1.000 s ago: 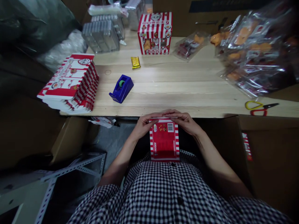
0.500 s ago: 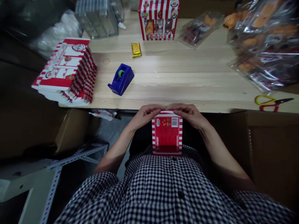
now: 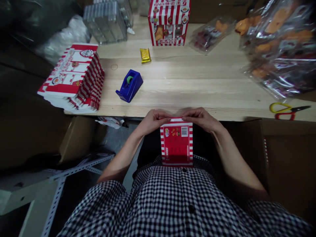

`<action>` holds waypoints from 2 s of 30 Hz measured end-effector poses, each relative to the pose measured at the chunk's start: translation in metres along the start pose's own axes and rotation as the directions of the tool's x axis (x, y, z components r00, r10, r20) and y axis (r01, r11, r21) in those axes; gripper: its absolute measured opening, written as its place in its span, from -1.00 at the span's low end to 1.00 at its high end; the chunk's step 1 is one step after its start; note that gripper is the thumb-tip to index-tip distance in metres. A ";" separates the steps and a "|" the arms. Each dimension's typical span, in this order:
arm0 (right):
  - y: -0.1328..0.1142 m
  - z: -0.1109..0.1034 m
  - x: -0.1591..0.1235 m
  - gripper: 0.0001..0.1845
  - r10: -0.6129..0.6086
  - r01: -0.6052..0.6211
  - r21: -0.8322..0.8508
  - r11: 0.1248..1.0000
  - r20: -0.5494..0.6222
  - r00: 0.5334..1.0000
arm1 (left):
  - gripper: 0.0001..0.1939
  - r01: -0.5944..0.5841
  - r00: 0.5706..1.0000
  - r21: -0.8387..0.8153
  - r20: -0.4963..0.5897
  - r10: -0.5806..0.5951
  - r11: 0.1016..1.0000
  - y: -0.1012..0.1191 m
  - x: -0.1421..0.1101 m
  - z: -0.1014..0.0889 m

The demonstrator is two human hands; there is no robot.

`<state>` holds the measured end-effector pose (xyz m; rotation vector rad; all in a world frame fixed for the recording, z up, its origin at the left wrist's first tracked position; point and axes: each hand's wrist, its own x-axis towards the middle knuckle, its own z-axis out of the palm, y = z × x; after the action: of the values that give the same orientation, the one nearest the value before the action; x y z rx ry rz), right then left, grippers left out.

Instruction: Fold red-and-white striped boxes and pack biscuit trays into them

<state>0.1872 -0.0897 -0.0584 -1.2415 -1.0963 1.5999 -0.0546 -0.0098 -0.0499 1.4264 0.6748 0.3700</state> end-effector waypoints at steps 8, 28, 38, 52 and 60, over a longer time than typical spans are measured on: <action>-0.009 0.001 -0.024 -0.65 0.015 -0.010 -0.072 0.997 0.071 0.997 | -0.72 -0.050 0.999 0.140 0.024 0.048 0.989 0.008 -0.008 -0.001; 0.005 0.019 -0.037 -0.69 -0.139 0.123 -0.232 0.965 -0.057 0.989 | -0.59 -0.260 0.964 0.292 0.025 0.264 0.920 0.015 -0.041 0.008; 0.005 0.016 -0.041 -0.70 -0.156 0.128 -0.246 0.961 -0.097 0.983 | -0.64 -0.076 0.938 0.153 -0.324 0.123 0.985 -0.004 -0.050 0.022; -0.047 0.044 -0.053 -0.80 -0.372 0.303 -0.265 0.916 -0.270 0.888 | -0.79 -0.278 0.883 0.091 -0.367 0.292 0.956 0.038 -0.054 0.019; -0.029 0.063 -0.054 -0.72 -0.154 0.140 -0.076 0.987 -0.228 0.961 | -0.72 -0.323 0.845 0.355 -0.309 0.436 0.877 0.031 -0.076 0.032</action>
<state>0.1382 -0.1422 -0.0079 -1.3176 -1.0652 1.2819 -0.0876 -0.0776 -0.0038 1.8002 0.7759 0.9170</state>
